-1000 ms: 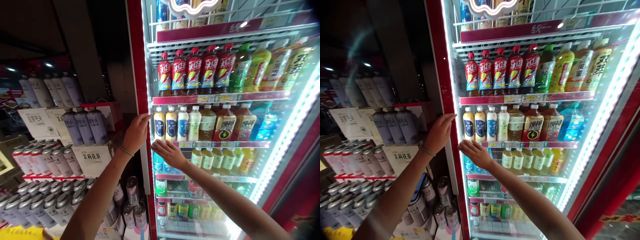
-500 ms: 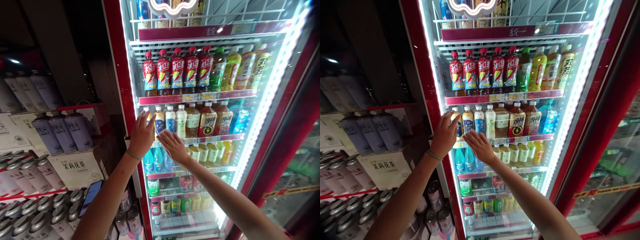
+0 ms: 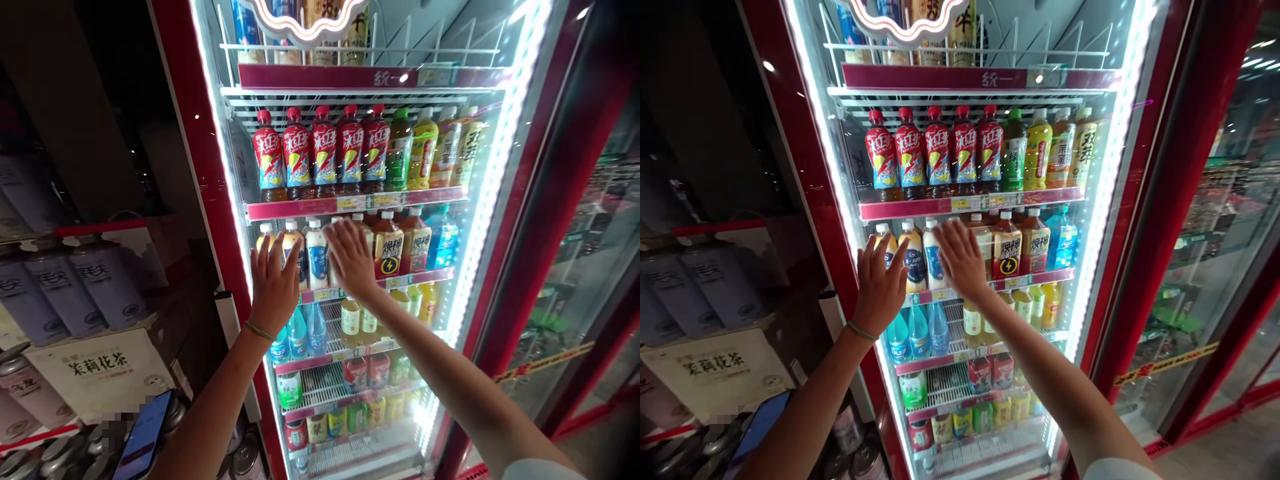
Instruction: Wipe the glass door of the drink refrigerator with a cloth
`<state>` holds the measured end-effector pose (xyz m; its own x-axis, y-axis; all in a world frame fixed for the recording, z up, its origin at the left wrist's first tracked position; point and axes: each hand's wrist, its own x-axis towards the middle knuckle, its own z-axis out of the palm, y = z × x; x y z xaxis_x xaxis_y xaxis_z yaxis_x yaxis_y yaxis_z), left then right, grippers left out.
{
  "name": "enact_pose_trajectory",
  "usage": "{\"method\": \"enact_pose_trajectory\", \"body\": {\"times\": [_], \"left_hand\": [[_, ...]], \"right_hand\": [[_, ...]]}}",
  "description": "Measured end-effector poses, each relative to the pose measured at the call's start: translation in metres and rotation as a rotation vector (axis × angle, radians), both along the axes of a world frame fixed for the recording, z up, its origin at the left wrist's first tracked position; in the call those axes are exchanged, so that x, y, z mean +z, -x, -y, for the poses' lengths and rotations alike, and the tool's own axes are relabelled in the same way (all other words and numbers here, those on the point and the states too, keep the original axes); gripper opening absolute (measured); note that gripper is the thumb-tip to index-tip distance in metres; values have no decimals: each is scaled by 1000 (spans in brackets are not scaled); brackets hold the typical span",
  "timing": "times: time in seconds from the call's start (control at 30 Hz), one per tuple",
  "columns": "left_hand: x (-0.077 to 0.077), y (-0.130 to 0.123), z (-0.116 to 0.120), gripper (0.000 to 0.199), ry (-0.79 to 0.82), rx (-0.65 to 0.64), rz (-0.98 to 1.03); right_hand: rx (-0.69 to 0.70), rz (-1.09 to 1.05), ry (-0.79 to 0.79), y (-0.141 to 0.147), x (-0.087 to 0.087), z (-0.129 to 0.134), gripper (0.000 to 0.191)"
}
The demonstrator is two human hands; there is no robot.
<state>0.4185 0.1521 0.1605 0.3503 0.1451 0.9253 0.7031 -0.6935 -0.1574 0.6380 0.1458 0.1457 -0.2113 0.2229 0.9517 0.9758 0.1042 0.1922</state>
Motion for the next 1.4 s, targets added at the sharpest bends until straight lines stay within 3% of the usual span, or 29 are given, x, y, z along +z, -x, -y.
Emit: {"method": "enact_pose_trajectory", "body": {"times": [0.13, 0.2, 0.27, 0.4, 0.47, 0.53, 0.67, 0.77, 0.87, 1.0, 1.1, 1.23, 1.4], "left_hand": [[1, -15, -7, 62, -30, 0, 36], [5, -28, -9, 63, -36, -20, 42], [7, -42, -9, 64, -46, -39, 44], [0, -65, -7, 66, -41, -49, 35], [-6, -73, -6, 68, -40, -36, 28], [-13, -80, -5, 68, -65, -11, 36], [-22, -96, -5, 67, -110, 21, 51], [-29, -107, -9, 69, -121, 29, 55], [-36, -116, -14, 73, -156, 56, 74], [-42, -122, -17, 72, -195, 92, 124], [-47, -125, -17, 71, -192, 108, 146], [-53, -125, -19, 69, -190, 104, 158], [-57, -128, -23, 69, -209, 146, 177]], "right_hand": [[15, 224, 57, -5, -94, 8, 64], [21, 317, 56, -21, -113, 13, 57], [2, 324, 46, -43, -107, 18, 56], [-60, 76, -11, -101, -60, 20, 70], [-66, -61, -45, -133, -45, 21, 73], [-67, -190, -71, -166, -43, 24, 70], [-71, -493, -130, -215, -57, 30, 62], [-36, -653, -212, -216, -65, 29, 63], [-19, -626, -206, -180, -72, 23, 69], [-5, -344, -74, -114, -92, 20, 76], [38, -75, 2, -91, -106, 26, 73], [51, 144, 17, -121, -107, 33, 58], [-23, -103, -40, -218, -105, 39, 67]]}}
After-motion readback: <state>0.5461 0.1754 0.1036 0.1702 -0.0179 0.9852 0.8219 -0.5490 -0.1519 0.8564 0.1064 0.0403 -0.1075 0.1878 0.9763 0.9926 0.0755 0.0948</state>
